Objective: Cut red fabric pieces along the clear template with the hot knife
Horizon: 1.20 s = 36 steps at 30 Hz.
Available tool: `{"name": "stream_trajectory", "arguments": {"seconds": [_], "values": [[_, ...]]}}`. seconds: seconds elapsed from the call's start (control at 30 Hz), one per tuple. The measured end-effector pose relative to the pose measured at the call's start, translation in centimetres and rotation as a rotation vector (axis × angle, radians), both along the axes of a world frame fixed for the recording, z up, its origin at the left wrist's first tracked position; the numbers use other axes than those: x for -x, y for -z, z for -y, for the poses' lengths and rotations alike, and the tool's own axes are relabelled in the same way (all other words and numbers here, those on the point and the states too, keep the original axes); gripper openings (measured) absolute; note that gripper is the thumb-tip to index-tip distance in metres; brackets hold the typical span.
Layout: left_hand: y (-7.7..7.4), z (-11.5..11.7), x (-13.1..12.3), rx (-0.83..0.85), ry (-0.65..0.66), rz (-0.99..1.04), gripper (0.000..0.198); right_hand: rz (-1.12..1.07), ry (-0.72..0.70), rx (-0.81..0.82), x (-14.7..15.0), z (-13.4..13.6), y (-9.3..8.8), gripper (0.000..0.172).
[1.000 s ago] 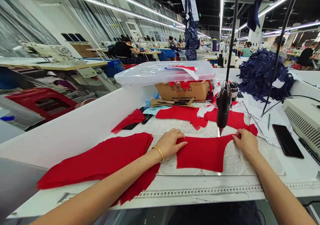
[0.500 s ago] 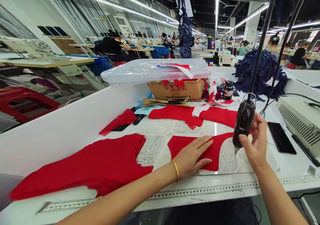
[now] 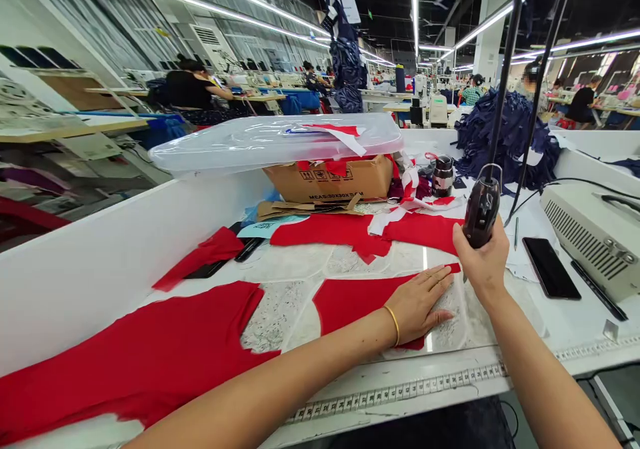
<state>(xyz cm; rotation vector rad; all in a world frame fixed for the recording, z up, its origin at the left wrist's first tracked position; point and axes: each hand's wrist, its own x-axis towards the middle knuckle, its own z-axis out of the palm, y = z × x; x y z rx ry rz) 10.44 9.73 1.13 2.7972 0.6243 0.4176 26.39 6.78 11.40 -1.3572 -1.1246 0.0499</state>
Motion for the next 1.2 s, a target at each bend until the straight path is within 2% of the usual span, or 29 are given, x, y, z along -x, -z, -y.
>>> {"name": "stream_trajectory", "arguments": {"seconds": [0.27,0.5,0.73,1.03,1.13,1.2], "values": [[0.3,-0.1,-0.4,0.001,0.007,-0.020,0.075,-0.080,0.042,-0.056,-0.4,-3.0,1.1,0.029],[0.4,0.0,-0.1,0.007,0.000,-0.019,0.073,-0.131,0.006,-0.077,-0.8,-3.3,1.7,0.031],[0.1,0.2,-0.1,-0.007,-0.006,-0.031,0.075,-0.090,-0.003,-0.102,-0.7,-3.7,2.4,0.030],[0.1,0.1,-0.2,-0.019,-0.005,-0.039,0.076,-0.184,-0.010,-0.125,-0.6,-3.9,2.7,0.028],[-0.4,0.1,-0.2,-0.016,-0.002,-0.041,0.075,-0.192,0.009,-0.132,-0.7,-4.0,2.8,0.027],[-1.2,0.2,0.2,-0.025,-0.004,-0.026,0.073,-0.214,0.011,-0.155,-0.8,-4.0,2.9,0.030]]}}
